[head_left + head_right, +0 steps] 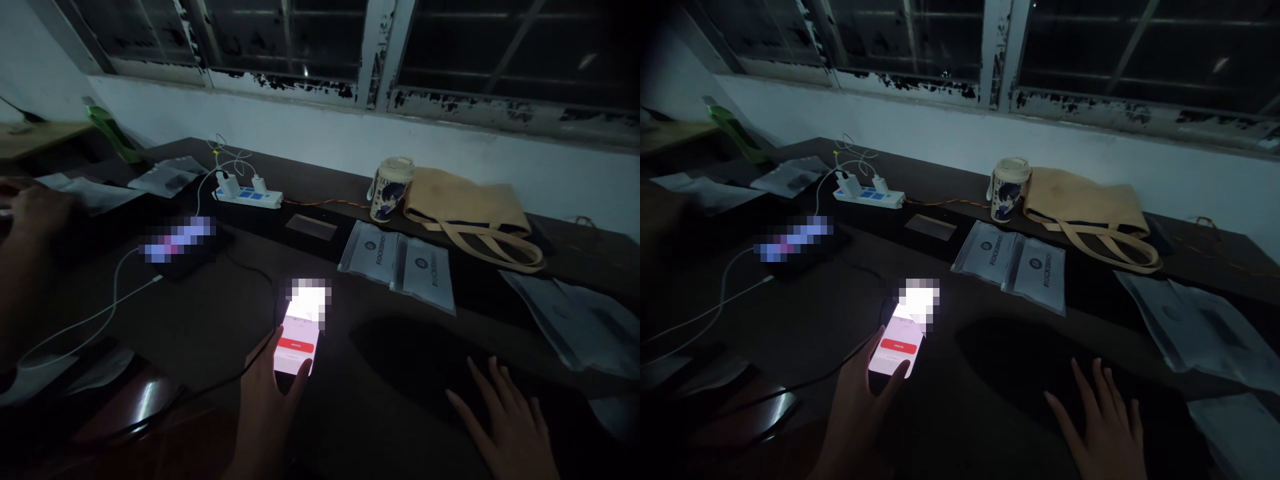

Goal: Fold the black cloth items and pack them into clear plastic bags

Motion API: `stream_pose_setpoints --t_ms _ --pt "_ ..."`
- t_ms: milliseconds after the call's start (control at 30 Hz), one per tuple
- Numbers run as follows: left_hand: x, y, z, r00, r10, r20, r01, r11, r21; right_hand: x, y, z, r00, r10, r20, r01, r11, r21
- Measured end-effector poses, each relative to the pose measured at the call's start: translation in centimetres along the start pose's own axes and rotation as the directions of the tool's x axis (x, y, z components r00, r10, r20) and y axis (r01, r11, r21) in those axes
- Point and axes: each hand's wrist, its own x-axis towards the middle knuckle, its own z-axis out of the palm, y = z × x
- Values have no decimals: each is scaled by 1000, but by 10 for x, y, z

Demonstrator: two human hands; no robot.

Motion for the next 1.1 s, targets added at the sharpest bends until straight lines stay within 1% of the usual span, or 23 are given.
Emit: stream_pose_setpoints --t_ms 133,200,300,367,567,667,733,833,933,967,1100 --pt "3 1 4 994 111 -8 -110 990 89 -1 -2 -2 1000 -3 7 3 1000 -1" --pt "4 1 6 989 147 -19 -143 982 121 0 -2 -1 1000 -11 2 11 1000 -4" --pt "5 1 6 993 115 -21 -112 987 114 0 0 2 1000 24 -10 -24 1000 -12" --pt "6 1 5 997 76 2 -76 993 89 0 1 4 999 38 -10 -38 999 -10" --pt "12 1 1 998 50 47 -51 999 8 0 0 3 999 33 -7 -33 999 0" --pt "16 2 -1 997 -6 73 9 999 -38 0 1 5 999 39 -19 -39 999 -11" --pt "19 3 -3 996 -26 90 31 998 -56 -2 4 8 999 21 -25 -22 999 -25" --pt "25 1 -5 994 -4 110 10 999 -52 -5 11 13 997 -66 -27 65 997 -41" --pt "36 -3 -7 986 38 160 -35 999 -22 -8 19 20 990 -140 -28 138 989 -61" --pt "40 -4 -7 982 57 178 -56 998 -6 -8 20 22 991 -132 -31 130 989 -71" --pt "60 -5 -9 968 98 231 -110 993 41 -7 21 26 999 -27 -29 25 996 -91"
